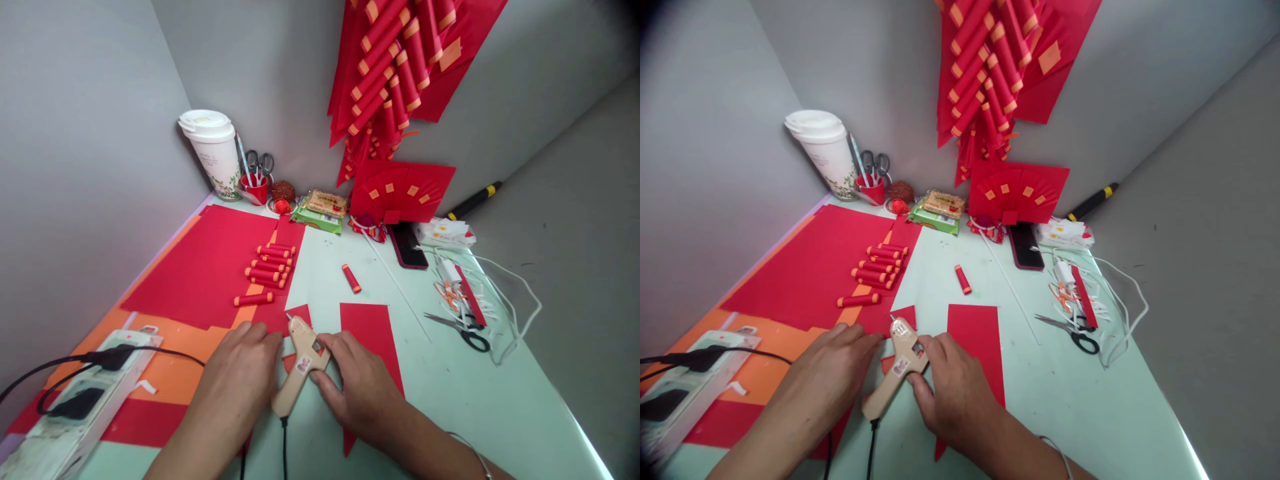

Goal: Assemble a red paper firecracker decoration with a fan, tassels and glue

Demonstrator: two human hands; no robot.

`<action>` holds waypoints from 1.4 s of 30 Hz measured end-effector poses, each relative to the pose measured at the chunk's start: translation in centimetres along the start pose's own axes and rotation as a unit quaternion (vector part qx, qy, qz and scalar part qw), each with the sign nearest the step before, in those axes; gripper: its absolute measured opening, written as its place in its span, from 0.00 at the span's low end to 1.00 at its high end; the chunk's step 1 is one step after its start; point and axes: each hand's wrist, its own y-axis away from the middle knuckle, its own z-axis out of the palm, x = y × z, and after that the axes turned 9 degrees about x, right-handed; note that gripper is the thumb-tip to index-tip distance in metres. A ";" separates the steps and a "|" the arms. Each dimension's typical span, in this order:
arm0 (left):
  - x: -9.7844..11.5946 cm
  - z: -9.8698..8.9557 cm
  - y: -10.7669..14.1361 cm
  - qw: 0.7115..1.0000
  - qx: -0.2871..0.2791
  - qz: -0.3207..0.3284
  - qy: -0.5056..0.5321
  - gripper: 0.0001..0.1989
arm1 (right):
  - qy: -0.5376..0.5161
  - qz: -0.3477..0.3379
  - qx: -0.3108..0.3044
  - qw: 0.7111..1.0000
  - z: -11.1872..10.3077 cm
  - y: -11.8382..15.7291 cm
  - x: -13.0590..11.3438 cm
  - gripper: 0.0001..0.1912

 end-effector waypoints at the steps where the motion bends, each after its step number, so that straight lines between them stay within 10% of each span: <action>1: 0.0 0.0 0.0 1.000 -0.001 0.001 0.000 0.14 | 0.000 0.000 0.000 1.000 0.0 0.0 0.0 0.22; 42: -0.2 -0.2 0.1 1.000 0.010 -0.009 0.008 0.18 | 0.001 -0.018 0.046 0.999 -0.6 -0.2 0.4 0.17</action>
